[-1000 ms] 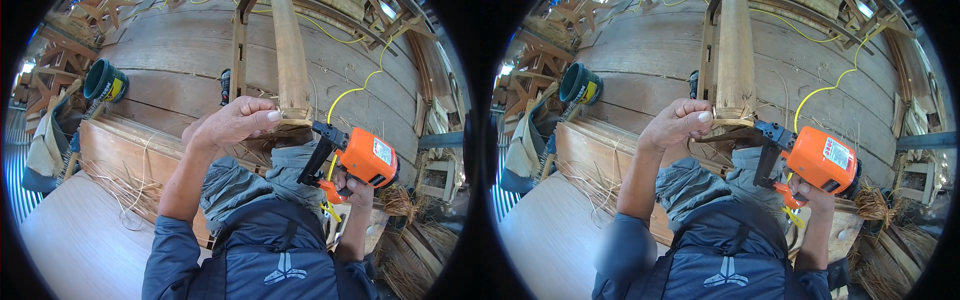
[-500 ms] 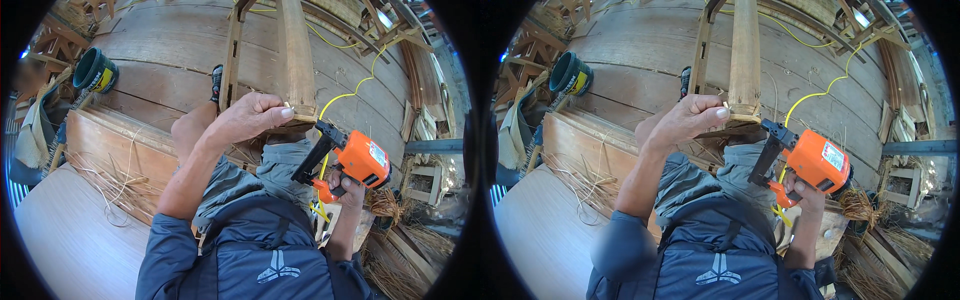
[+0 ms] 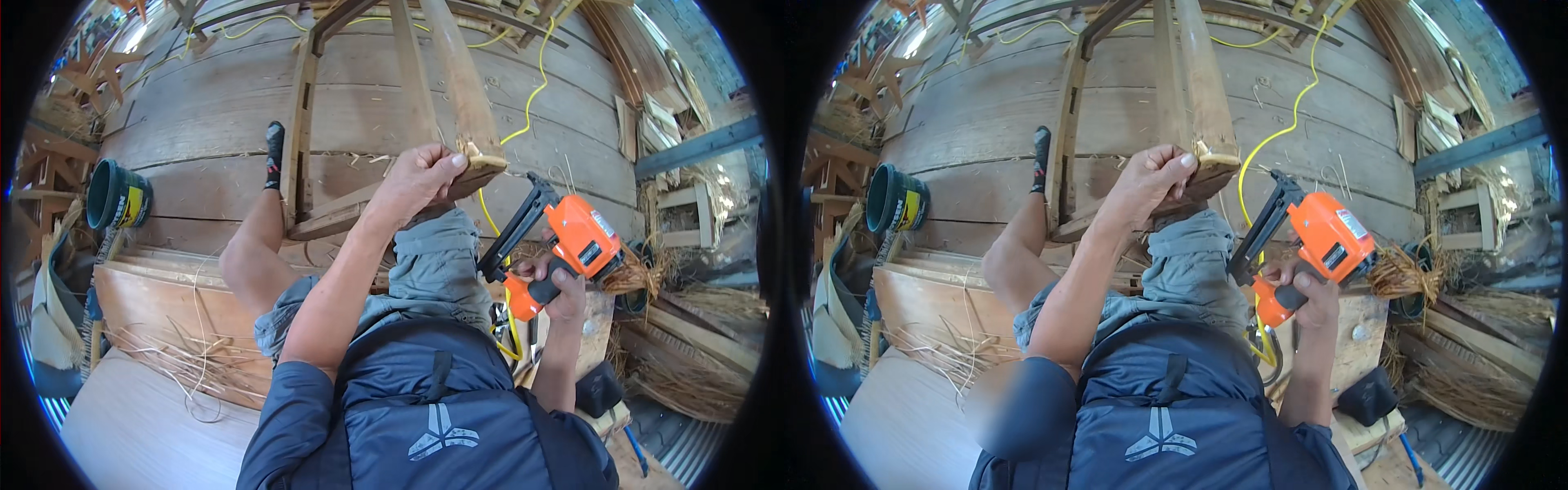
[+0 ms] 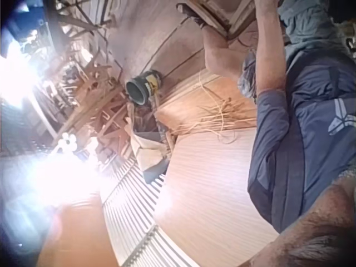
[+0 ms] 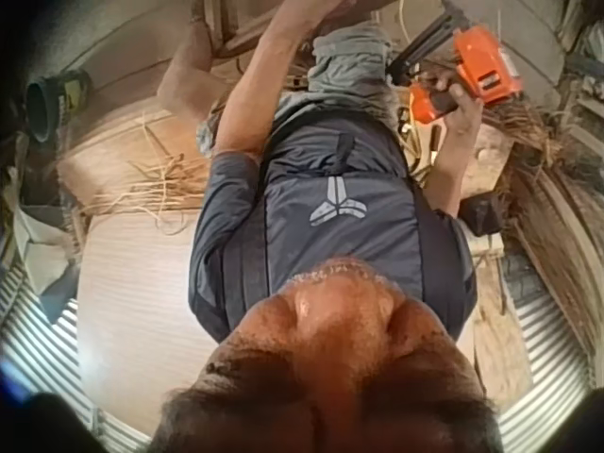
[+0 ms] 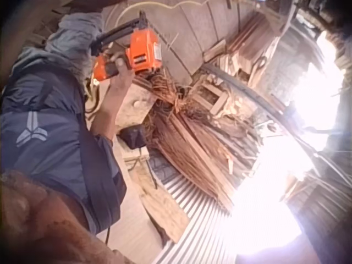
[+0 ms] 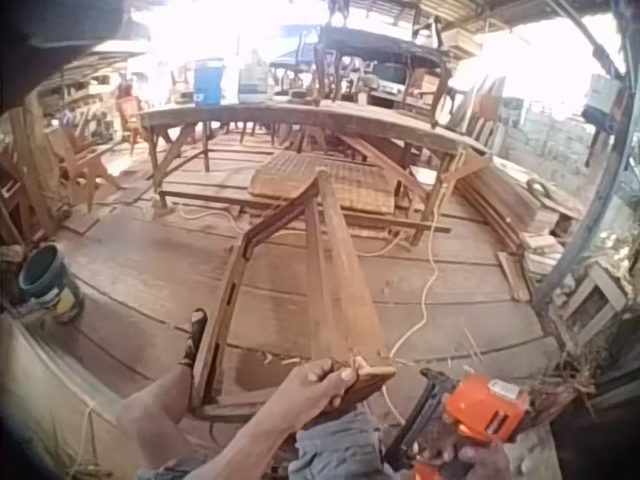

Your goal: Repairing a bamboo chair frame using a pneumatic nail gun and a hammer.

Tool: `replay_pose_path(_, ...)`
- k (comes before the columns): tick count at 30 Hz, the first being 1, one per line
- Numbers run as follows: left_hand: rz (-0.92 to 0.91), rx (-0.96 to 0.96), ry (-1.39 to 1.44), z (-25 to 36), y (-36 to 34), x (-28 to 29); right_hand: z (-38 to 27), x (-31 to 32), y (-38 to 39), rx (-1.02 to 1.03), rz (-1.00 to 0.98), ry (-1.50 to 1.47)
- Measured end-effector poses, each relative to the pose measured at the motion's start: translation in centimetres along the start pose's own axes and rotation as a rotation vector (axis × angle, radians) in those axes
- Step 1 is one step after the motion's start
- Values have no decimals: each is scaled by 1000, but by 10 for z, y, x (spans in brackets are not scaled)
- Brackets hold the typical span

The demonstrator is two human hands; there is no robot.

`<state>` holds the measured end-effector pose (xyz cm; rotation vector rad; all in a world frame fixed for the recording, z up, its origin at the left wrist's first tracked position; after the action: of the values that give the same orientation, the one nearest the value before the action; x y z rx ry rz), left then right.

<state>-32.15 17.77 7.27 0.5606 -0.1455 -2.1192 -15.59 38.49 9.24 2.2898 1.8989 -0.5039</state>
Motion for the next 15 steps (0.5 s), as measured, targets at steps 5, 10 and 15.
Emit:
replay_pose_path(5,73,-26,-147,11,-17,-23,-2,22,12,-29,135,-45)
replay_pose_path(10,100,21,-190,11,-29,-31,10,31,26,14,274,-50)
replay_pose_path(15,67,35,-139,3,-32,-25,18,36,44,12,245,56)
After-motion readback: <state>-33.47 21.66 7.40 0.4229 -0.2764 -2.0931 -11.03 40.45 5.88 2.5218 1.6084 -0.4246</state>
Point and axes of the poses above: each hand's wrist, its own y-axis away from the middle knuckle, its own x-axis out of the back of the hand, z = x × y, the point moved 6 cm from there along -y, towards the middle knuckle, and after that the axes turned 11 degrees about x, right-handed, at the moved point
